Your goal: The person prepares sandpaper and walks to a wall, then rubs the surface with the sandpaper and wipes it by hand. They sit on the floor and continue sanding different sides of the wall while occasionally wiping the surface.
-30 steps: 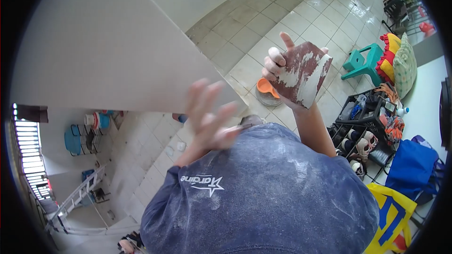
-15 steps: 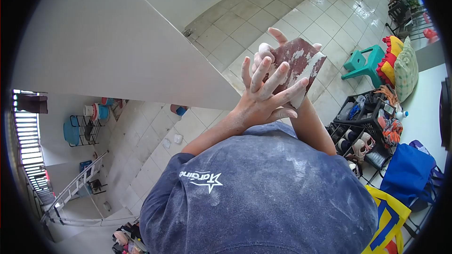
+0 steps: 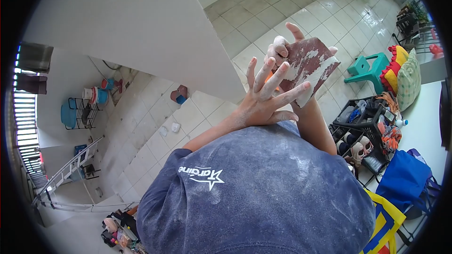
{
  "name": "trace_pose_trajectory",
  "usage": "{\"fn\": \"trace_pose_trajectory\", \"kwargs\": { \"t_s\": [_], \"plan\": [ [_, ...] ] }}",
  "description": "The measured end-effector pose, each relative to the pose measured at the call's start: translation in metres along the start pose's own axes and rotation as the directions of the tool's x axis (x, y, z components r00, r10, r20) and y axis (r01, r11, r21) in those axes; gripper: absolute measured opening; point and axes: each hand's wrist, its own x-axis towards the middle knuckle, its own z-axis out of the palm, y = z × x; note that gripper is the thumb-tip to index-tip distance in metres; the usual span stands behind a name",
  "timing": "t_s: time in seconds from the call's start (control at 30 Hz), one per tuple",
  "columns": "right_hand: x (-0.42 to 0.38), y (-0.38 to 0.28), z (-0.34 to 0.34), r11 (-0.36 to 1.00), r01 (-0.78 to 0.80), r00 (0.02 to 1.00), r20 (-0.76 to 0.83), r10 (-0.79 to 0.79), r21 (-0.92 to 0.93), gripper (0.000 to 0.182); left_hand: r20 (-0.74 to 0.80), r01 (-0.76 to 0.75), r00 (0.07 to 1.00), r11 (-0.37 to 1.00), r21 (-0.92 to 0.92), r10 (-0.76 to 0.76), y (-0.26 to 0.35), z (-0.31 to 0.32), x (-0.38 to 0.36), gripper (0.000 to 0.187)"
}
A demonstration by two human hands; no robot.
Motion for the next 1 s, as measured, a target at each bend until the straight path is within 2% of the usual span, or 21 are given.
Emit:
{"fn": "trace_pose_trajectory", "kwargs": {
  "t_s": [0.07,0.13,0.17,0.2,0.27,0.3,0.4,0.47,0.53,0.57,0.67,0.7,0.73,0.8,0.87,0.9,0.93,0.97,1.0],
  "plan": [
    [-0.008,0.001,0.008,0.989,0.066,0.991,-0.111,-0.081,-0.132,0.096,0.016,0.025,1.0,0.998,-0.052,-0.024,0.004,-0.003,-0.007,0.067],
    [-0.016,0.01,0.024,0.942,0.146,0.925,-0.294,-0.238,-0.303,0.091,0.057,0.148,0.989,0.971,-0.187,-0.139,0.014,-0.015,-0.014,0.068],
    [-0.018,0.022,0.033,0.805,0.177,0.829,-0.356,-0.432,-0.566,0.078,0.082,0.209,0.977,0.945,-0.251,-0.195,0.017,-0.02,-0.018,0.07],
    [-0.019,0.026,0.032,0.703,0.217,0.795,-0.296,-0.53,-0.677,0.067,0.127,0.241,0.968,0.948,-0.21,-0.218,0.016,-0.024,-0.023,0.071],
    [-0.02,0.031,0.04,0.554,0.131,0.698,-0.321,-0.641,-0.822,0.058,0.212,0.305,0.938,0.944,-0.125,-0.275,0.012,-0.041,-0.039,0.073],
    [-0.021,0.028,0.039,0.572,0.148,0.71,-0.316,-0.629,-0.807,0.051,0.22,0.344,0.919,0.938,-0.045,-0.326,0.011,-0.056,-0.044,0.063],
    [-0.027,0.013,0.041,0.603,0.074,0.748,-0.356,-0.561,-0.795,0.05,0.204,0.489,0.862,0.867,-0.098,-0.464,-0.009,-0.091,-0.088,0.046],
    [-0.034,0.009,0.047,0.572,0.1,0.784,-0.289,-0.549,-0.814,0.056,0.2,0.647,0.76,0.751,-0.135,-0.619,-0.011,-0.122,-0.123,0.033],
    [-0.046,0.016,0.058,0.231,0.03,0.804,-0.114,-0.583,-0.973,0.075,0.179,0.742,0.664,0.669,-0.043,-0.726,-0.011,-0.152,-0.157,0.028],
    [-0.057,0.015,0.064,0.199,0.058,0.858,-0.053,-0.511,-0.978,0.097,0.183,0.778,0.618,0.628,-0.006,-0.764,-0.009,-0.166,-0.176,0.026],
    [-0.08,0.03,0.079,0.09,-0.071,0.858,-0.107,-0.502,-0.993,0.109,0.196,0.853,0.49,0.514,0.095,-0.849,-0.003,-0.196,-0.232,0.024],
    [-0.092,0.035,0.083,0.147,-0.119,0.856,-0.176,-0.487,-0.982,0.104,0.197,0.869,0.451,0.478,0.127,-0.871,0.001,-0.202,-0.243,0.023],
    [-0.098,0.041,0.089,0.145,-0.194,0.842,-0.241,-0.483,-0.97,0.101,0.203,0.886,0.429,0.454,0.094,-0.88,0.005,-0.205,-0.249,0.023],
    [-0.105,0.057,0.103,0.136,-0.329,0.802,-0.352,-0.482,-0.934,0.093,0.211,0.911,0.399,0.412,0.024,-0.893,0.008,-0.208,-0.254,0.023],
    [-0.113,0.075,0.111,0.211,-0.416,0.781,-0.467,-0.415,-0.884,0.082,0.252,0.898,0.44,0.414,-0.15,-0.862,0.013,-0.202,-0.236,0.025],
    [-0.116,0.086,0.115,0.172,-0.42,0.793,-0.453,-0.407,-0.891,0.078,0.275,0.882,0.463,0.409,-0.233,-0.843,0.018,-0.198,-0.223,0.026],
    [-0.121,0.099,0.116,0.218,-0.41,0.796,-0.464,-0.388,-0.886,0.076,0.359,0.867,0.477,0.364,-0.34,-0.802,0.025,-0.196,-0.208,0.03],
    [-0.126,0.109,0.119,0.107,-0.458,0.81,-0.463,-0.36,-0.883,0.075,0.434,0.842,0.505,0.315,-0.438,-0.746,0.027,-0.192,-0.193,0.033],
    [-0.129,0.118,0.121,-0.006,-0.497,0.818,-0.466,-0.336,-0.868,0.074,0.501,0.793,0.577,0.295,-0.533,-0.645,0.028,-0.186,-0.186,0.04]
  ]
}}
